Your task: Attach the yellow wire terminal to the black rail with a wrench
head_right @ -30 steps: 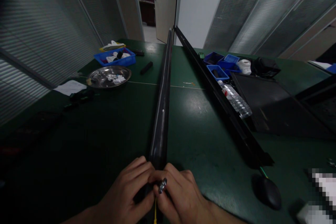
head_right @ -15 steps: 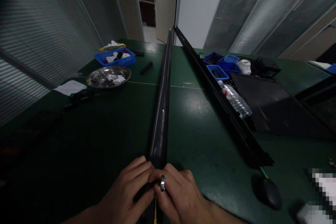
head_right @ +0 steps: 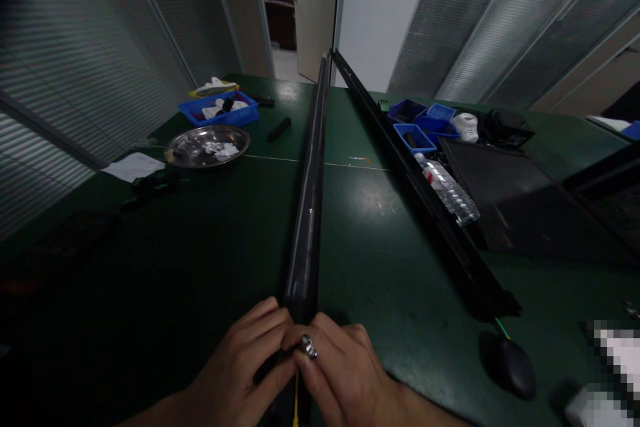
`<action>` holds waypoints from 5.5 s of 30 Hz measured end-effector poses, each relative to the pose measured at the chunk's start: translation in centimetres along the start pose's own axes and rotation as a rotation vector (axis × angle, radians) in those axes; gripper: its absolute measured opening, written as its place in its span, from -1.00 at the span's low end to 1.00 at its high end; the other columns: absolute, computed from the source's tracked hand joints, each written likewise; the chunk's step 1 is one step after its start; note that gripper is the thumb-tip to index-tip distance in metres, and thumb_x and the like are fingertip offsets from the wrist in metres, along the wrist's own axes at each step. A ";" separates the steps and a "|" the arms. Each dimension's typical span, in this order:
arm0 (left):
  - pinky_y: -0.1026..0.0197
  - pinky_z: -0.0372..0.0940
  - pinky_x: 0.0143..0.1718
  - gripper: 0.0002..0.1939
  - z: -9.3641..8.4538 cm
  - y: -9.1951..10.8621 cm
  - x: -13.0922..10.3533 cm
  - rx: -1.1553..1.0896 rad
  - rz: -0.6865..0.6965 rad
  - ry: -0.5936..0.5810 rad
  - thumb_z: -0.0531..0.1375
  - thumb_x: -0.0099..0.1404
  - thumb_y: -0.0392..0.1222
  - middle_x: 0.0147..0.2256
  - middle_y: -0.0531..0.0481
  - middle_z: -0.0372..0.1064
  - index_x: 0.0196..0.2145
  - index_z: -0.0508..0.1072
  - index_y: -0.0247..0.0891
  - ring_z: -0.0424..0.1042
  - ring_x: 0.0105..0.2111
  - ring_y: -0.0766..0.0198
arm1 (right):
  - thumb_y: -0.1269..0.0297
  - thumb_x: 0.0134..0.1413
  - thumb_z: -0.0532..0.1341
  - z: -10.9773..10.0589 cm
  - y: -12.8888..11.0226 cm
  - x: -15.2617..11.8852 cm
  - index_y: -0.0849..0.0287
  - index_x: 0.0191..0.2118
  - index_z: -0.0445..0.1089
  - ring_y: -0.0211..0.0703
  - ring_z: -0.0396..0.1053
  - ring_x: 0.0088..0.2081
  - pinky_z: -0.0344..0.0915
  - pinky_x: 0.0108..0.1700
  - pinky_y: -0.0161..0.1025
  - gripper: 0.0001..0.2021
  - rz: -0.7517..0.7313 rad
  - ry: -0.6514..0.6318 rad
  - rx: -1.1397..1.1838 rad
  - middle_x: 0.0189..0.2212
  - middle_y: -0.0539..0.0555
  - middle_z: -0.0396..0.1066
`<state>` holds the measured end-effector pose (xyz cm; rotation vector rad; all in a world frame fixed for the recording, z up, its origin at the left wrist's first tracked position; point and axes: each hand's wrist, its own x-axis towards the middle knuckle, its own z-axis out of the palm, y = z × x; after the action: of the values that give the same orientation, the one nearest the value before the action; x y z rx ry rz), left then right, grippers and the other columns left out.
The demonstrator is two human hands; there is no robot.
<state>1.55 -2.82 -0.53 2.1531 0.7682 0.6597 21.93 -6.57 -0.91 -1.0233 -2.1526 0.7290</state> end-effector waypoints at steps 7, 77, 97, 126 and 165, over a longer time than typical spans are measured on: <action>0.08 0.18 -0.20 -0.82 -0.2 0.1 0.0 -0.013 0.013 0.007 0.06 0.45 -0.39 -0.34 -0.02 0.34 -0.33 0.33 -0.25 0.27 -0.32 0.17 | 0.40 0.51 -0.06 0.1 0.1 0.1 0.15 0.13 0.28 -0.23 0.47 -0.20 0.25 -0.22 -0.25 -0.74 -0.027 0.013 0.005 -0.16 0.08 0.49; 0.06 0.28 -0.11 -0.77 -0.2 0.5 0.2 -0.092 -0.090 0.023 0.13 0.31 -0.45 -0.18 -0.02 0.39 -0.15 0.42 -0.19 0.37 -0.17 0.16 | 0.47 0.36 0.02 -0.5 -0.8 0.9 0.19 -0.23 0.33 -0.29 0.42 -0.39 0.22 -0.35 -0.31 -0.82 -0.064 0.269 -0.043 -0.42 0.01 0.43; 0.03 0.31 -0.05 -0.81 -0.3 0.5 0.4 -0.034 -0.070 0.036 0.11 0.34 -0.43 -0.20 -0.03 0.43 -0.19 0.45 -0.22 0.41 -0.19 0.15 | 0.49 0.38 0.04 -0.1 -0.9 0.8 0.20 -0.19 0.37 -0.28 0.45 -0.39 0.22 -0.38 -0.28 -0.82 -0.057 0.287 -0.105 -0.39 0.02 0.47; 0.03 0.24 -0.06 -0.83 -0.4 0.6 0.5 -0.022 -0.040 -0.019 0.06 0.36 -0.40 -0.28 -0.04 0.42 -0.28 0.42 -0.24 0.36 -0.27 0.16 | 0.32 0.53 0.00 0.2 -0.1 0.5 0.20 -0.06 0.40 -0.24 0.41 -0.45 0.20 -0.41 -0.27 -0.78 -0.105 0.192 -0.095 -0.37 0.02 0.55; 0.03 0.18 -0.14 -0.80 -0.5 0.4 0.2 -0.035 -0.022 -0.063 0.02 0.39 -0.41 -0.25 -0.04 0.44 -0.28 0.41 -0.24 0.32 -0.25 0.14 | 0.27 0.51 0.04 -0.1 -0.6 0.9 0.22 -0.15 0.44 -0.30 0.37 -0.52 0.21 -0.40 -0.32 -0.74 -0.120 0.221 -0.075 -0.49 -0.02 0.44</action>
<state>1.51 -2.72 0.13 2.1204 0.7399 0.5870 21.29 -6.16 -0.19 -0.9555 -2.0409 0.4595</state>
